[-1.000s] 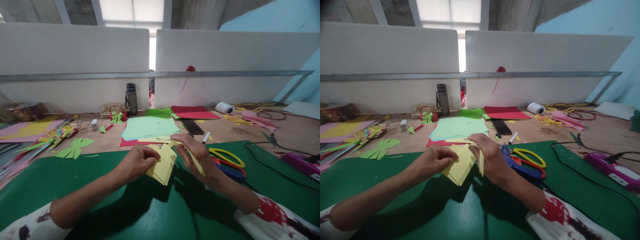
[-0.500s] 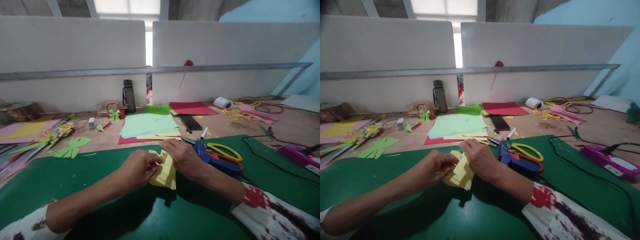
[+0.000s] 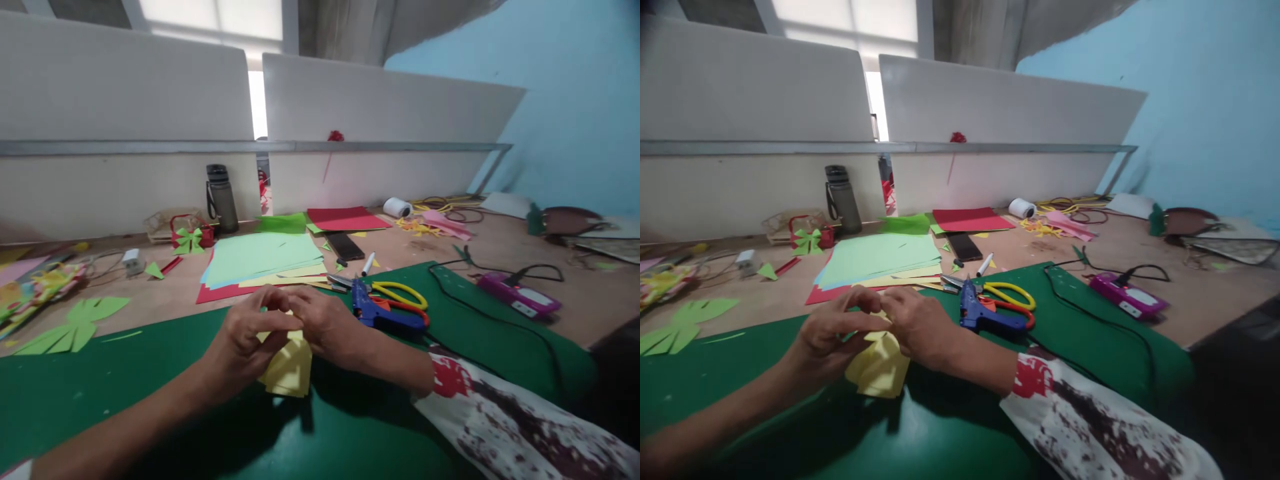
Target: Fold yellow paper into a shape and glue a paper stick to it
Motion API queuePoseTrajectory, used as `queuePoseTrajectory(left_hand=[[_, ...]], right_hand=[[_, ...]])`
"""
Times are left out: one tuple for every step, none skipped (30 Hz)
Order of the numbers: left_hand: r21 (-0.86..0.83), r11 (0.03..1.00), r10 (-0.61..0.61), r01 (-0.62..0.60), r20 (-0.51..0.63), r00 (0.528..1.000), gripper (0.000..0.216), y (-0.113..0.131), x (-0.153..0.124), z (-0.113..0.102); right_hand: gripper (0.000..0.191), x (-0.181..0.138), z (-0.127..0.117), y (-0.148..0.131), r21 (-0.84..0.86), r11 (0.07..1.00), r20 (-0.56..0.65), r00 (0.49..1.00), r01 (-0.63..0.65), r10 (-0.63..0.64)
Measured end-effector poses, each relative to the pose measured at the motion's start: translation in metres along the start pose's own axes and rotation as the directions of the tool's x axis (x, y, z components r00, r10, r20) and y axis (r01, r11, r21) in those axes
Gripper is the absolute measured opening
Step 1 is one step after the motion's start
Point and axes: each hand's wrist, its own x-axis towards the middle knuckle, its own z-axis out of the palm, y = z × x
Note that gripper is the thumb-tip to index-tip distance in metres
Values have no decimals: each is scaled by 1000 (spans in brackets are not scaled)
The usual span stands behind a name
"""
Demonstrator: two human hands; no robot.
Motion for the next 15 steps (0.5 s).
queuePoseTrajectory(left_hand=[[-18, 999, -37, 36, -26, 999, 20, 1, 2, 0], [-31, 997, -75, 74, -48, 996, 19, 1, 3, 1], [-40, 993, -116, 113, -59, 992, 16, 2, 5, 1], [-51, 988, -152, 149, -60, 987, 14, 2, 7, 2], [-63, 981, -186, 183, -56, 981, 13, 3, 9, 2], [-75, 973, -221, 217, -47, 974, 13, 3, 11, 3], [-89, 964, -256, 251, -43, 966, 13, 2, 13, 4], [-103, 952, -294, 288, -42, 955, 13, 2, 16, 4], [-118, 938, -333, 325, -47, 942, 14, 1, 18, 5], [-131, 922, -374, 365, -52, 926, 14, -1, 19, 6], [-141, 902, -417, 407, -51, 907, 15, -2, 21, 6], [-147, 881, -460, 450, -43, 887, 17, -3, 23, 6], [-154, 860, -497, 487, -36, 867, 18, -5, 24, 6], [-167, 842, -525, 513, -31, 851, 20, -6, 25, 6], [-188, 827, -544, 530, -30, 839, 22, -7, 26, 6]], right_hand=[[42, -4, -5, 2, -44, 999, -24, 1000, -22, 21], [40, -9, -11, 5, -101, 993, -56, 997, -55, 50], [38, -16, -18, 9, -167, 980, -98, 991, -105, 89], [35, -24, -24, 13, -237, 959, -136, 982, -157, 128], [33, -33, -30, 19, -315, 924, -156, 972, -218, 176], [32, -43, -35, 24, -395, 876, -161, 960, -276, 230], [32, -53, -39, 29, -476, 820, -134, 948, -317, 289], [30, -62, -43, 34, -546, 760, -98, 928, -353, 360], [30, -71, -45, 38, -591, 718, -51, 906, -366, 420], [28, -79, -46, 42, -618, 693, -12, 886, -371, 464], [27, -85, -46, 45, -638, 673, 19, 866, -375, 500], [28, -91, -46, 47, -651, 661, 46, 850, -373, 525], [32, -95, -45, 49, -661, 657, 72, 841, -363, 537], [37, -97, -45, 51, -669, 654, 91, 835, -353, 543], [44, -99, -44, 53, -678, 651, 103, 832, -342, 544]])
